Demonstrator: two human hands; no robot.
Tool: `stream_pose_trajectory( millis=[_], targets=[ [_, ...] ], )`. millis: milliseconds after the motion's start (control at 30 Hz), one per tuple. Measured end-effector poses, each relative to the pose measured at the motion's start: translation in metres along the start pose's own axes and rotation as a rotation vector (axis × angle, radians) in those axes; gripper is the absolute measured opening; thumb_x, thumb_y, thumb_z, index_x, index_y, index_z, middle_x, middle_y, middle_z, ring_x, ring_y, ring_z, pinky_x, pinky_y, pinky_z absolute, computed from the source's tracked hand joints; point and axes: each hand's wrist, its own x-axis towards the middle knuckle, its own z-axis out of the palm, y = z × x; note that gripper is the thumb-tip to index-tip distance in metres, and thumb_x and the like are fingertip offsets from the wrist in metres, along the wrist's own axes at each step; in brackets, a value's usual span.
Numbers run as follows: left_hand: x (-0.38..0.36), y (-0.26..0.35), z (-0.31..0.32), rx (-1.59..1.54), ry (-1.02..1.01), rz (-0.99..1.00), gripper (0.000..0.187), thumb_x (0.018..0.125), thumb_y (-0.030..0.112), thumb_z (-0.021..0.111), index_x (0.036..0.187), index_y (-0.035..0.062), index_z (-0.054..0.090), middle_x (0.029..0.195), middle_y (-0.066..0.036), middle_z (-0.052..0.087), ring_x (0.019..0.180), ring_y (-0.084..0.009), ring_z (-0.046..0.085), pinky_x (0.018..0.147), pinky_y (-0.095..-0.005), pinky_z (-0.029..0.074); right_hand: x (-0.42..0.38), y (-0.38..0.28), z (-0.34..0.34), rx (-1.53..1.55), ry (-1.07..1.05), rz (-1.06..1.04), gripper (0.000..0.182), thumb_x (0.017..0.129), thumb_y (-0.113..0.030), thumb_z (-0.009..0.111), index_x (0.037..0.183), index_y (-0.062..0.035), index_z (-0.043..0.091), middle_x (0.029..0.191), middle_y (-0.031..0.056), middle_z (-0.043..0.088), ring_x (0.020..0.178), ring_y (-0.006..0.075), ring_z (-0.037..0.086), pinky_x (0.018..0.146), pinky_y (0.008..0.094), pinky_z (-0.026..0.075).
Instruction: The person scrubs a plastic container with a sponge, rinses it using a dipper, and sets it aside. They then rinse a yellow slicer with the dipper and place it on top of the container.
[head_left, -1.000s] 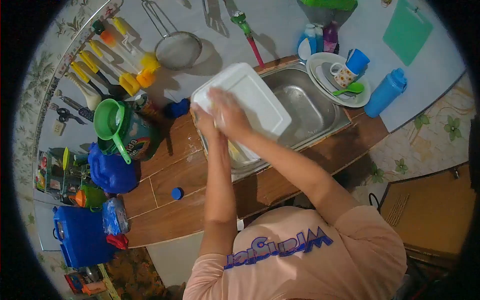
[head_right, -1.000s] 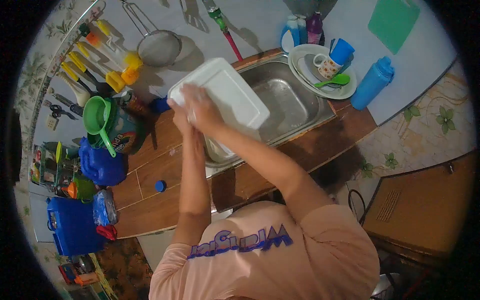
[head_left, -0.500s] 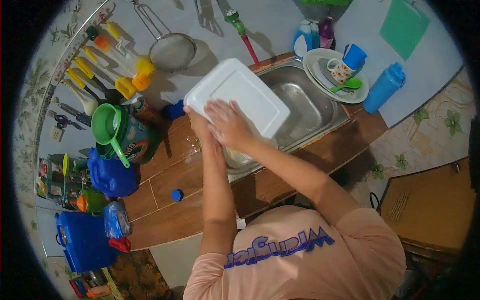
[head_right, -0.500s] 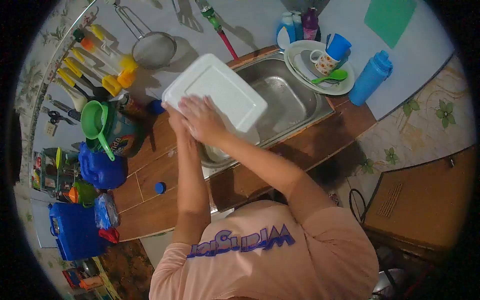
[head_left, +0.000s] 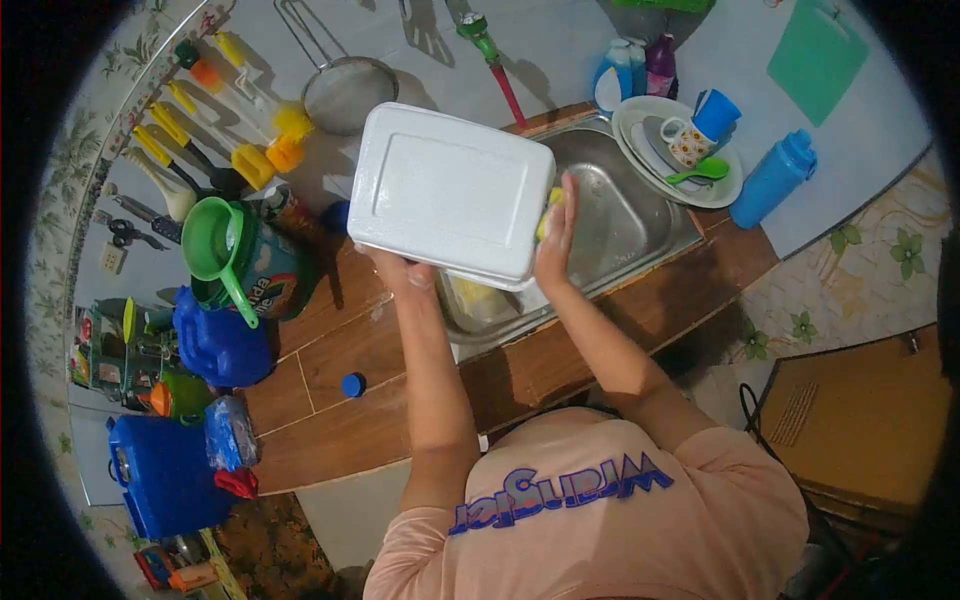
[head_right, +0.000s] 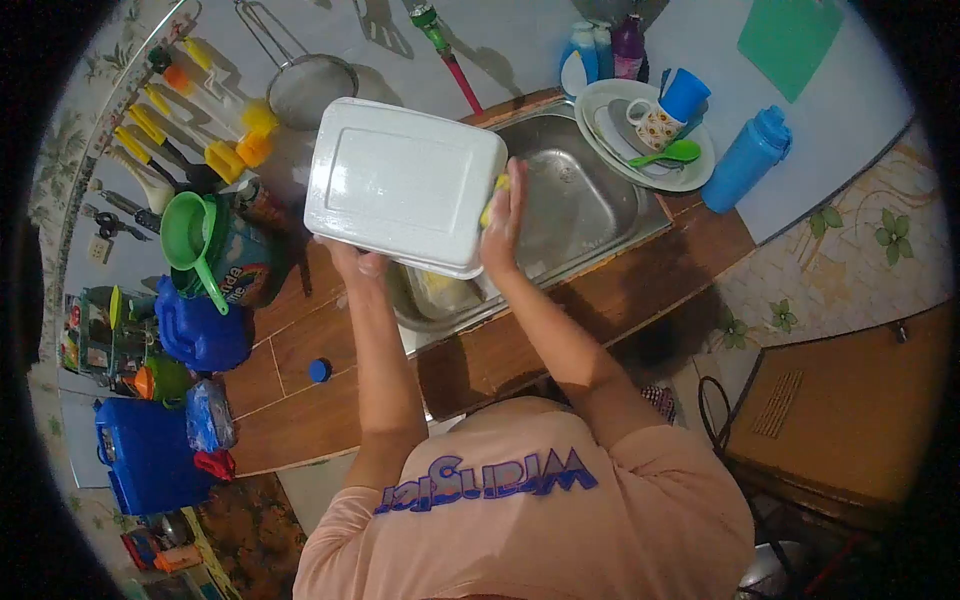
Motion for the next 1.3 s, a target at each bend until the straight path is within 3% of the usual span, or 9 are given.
stream_pose_trajectory(
  millis=[200, 300, 400, 700, 933, 1033, 1133, 1233, 1300],
  targets=[
    [-0.011, -0.016, -0.011, 0.095, -0.024, 0.072, 0.043, 0.093, 0.039, 0.042, 0.122, 0.0072, 0.046, 0.121, -0.009, 0.051, 0.109, -0.0252, 0.051, 0.089, -0.0391, 0.047, 0.088, -0.009, -0.003, 0.207, 0.005, 0.518, 0.05, 0.091, -0.041, 0.046, 0.113, 0.003, 0.055, 0.108, 0.0132, 0.057, 0.1, 0.0221, 0.054, 0.088, 0.0317, 0.041],
    [-0.006, -0.012, -0.013, -0.031, -0.06, 0.031, 0.04, 0.093, 0.035, 0.043, 0.122, 0.0073, 0.046, 0.12, -0.009, 0.052, 0.107, -0.0247, 0.052, 0.087, -0.0374, 0.048, 0.117, 0.004, -0.009, 0.121, -0.295, 0.511, 0.058, 0.086, -0.049, 0.052, 0.109, 0.0038, 0.056, 0.092, 0.0086, 0.061, 0.081, 0.019, 0.057, 0.076, 0.0312, 0.044],
    [-0.007, -0.01, -0.011, -0.005, -0.045, 0.087, 0.04, 0.093, 0.034, 0.043, 0.122, 0.0069, 0.046, 0.118, -0.009, 0.053, 0.105, -0.024, 0.054, 0.085, -0.0357, 0.049, 0.133, 0.003, -0.012, -0.096, -0.335, 0.627, 0.06, 0.085, -0.052, 0.052, 0.102, 0.0043, 0.058, 0.087, 0.0079, 0.062, 0.078, 0.0176, 0.058, 0.074, 0.0292, 0.044],
    [-0.016, 0.003, 0.007, 0.226, 0.101, 0.141, 0.048, 0.094, 0.043, 0.038, 0.12, 0.0031, 0.048, 0.112, -0.01, 0.056, 0.098, -0.0207, 0.056, 0.085, -0.0331, 0.047, 0.154, -0.005, 0.011, -0.558, -0.705, 0.252, 0.063, 0.087, -0.056, 0.045, 0.088, 0.0036, 0.065, 0.083, 0.0152, 0.064, 0.078, 0.0224, 0.056, 0.075, 0.036, 0.043],
    [-0.016, -0.01, 0.022, 0.373, 0.102, 0.141, 0.055, 0.096, 0.046, 0.034, 0.113, -0.0032, 0.052, 0.106, -0.011, 0.058, 0.093, -0.0174, 0.055, 0.079, -0.0295, 0.045, 0.178, -0.045, 0.057, -0.331, -0.612, 0.18, 0.067, 0.089, -0.057, 0.04, 0.101, 0.0047, 0.062, 0.092, 0.0121, 0.063, 0.081, 0.0199, 0.057, 0.081, 0.0317, 0.043],
    [-0.015, -0.018, 0.023, 0.552, 0.082, 0.225, 0.056, 0.095, 0.045, 0.037, 0.1, -0.0065, 0.058, 0.088, -0.01, 0.061, 0.079, -0.0181, 0.056, 0.072, -0.0322, 0.046, 0.194, -0.048, 0.078, -0.531, -0.722, 0.086, 0.059, 0.091, -0.052, 0.039, 0.1, 0.0007, 0.063, 0.095, 0.0147, 0.064, 0.08, 0.0247, 0.061, 0.077, 0.0352, 0.046],
    [-0.026, -0.022, 0.048, 0.902, 0.076, 0.329, 0.061, 0.094, 0.047, 0.037, 0.09, -0.0099, 0.059, 0.078, -0.01, 0.061, 0.069, -0.0198, 0.052, 0.067, -0.0341, 0.044, 0.167, -0.036, 0.098, -1.213, -0.986, -0.678, 0.044, 0.09, -0.044, 0.042, 0.094, -0.007, 0.066, 0.092, 0.0148, 0.065, 0.085, 0.0321, 0.061, 0.078, 0.0421, 0.046],
    [-0.029, -0.027, 0.054, 0.99, 0.068, 0.361, 0.061, 0.095, 0.043, 0.039, 0.074, -0.0114, 0.056, 0.063, -0.01, 0.055, 0.061, -0.018, 0.048, 0.059, -0.0348, 0.04, 0.109, -0.081, 0.112, -0.997, -0.792, -0.144, 0.037, 0.089, -0.035, 0.043, 0.1, -0.0067, 0.064, 0.093, 0.0152, 0.063, 0.084, 0.0339, 0.061, 0.078, 0.044, 0.047],
    [-0.024, -0.024, 0.053, 1.043, 0.062, 0.275, 0.055, 0.095, 0.038, 0.04, 0.074, -0.0093, 0.057, 0.065, -0.008, 0.056, 0.061, -0.0162, 0.048, 0.056, -0.0342, 0.039, 0.085, -0.101, 0.116, -0.938, -0.808, -0.282, 0.036, 0.087, -0.033, 0.046, 0.102, -0.0043, 0.061, 0.096, 0.0161, 0.062, 0.089, 0.0337, 0.06, 0.077, 0.0437, 0.047]
  ],
)
